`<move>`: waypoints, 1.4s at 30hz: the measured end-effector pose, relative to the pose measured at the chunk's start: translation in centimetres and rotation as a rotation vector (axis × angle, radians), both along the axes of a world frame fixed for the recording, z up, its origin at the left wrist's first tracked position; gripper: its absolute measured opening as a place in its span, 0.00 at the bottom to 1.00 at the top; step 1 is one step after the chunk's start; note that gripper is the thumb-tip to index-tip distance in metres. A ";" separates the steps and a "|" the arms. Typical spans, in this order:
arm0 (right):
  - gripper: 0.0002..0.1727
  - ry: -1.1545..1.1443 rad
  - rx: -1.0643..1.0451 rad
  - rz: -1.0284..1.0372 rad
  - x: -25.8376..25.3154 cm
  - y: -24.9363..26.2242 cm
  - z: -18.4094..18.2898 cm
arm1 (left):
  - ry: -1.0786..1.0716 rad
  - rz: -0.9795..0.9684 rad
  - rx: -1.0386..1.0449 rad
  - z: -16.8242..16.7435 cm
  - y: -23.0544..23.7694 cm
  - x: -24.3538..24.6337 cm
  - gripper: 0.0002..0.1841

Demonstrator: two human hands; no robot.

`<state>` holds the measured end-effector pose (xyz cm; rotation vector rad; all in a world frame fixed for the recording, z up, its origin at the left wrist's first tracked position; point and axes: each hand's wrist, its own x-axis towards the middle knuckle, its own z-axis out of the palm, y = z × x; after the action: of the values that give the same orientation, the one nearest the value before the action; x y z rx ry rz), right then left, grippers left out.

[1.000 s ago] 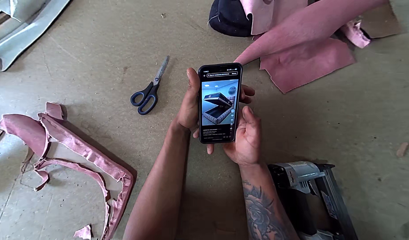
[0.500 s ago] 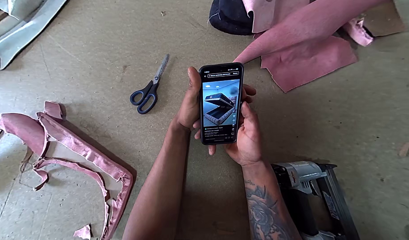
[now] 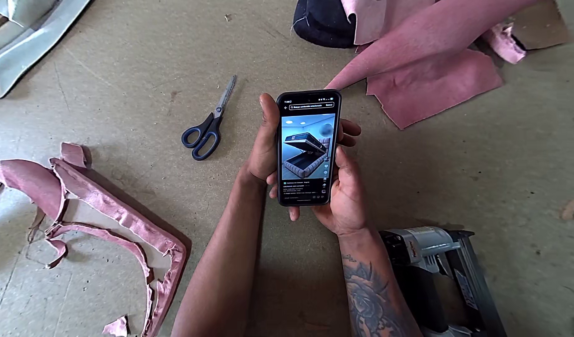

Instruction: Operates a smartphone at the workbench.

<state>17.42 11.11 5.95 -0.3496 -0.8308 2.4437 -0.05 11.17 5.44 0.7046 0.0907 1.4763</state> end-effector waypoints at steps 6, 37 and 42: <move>0.41 0.017 -0.001 0.013 0.0 0.0 -0.1 | 0.014 0.010 -0.009 0.0 -0.1 0.0 0.44; 0.42 0.022 -0.003 -0.001 -0.2 -0.3 -0.2 | 0.020 0.037 0.008 0.2 -0.1 0.0 0.43; 0.41 0.024 -0.006 -0.006 -0.2 -0.3 -0.1 | 0.030 0.052 0.000 0.1 -0.1 0.0 0.42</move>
<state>17.19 10.81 5.86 -0.3237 -0.8110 2.4404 -0.03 11.06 5.58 0.7296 0.1326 1.5161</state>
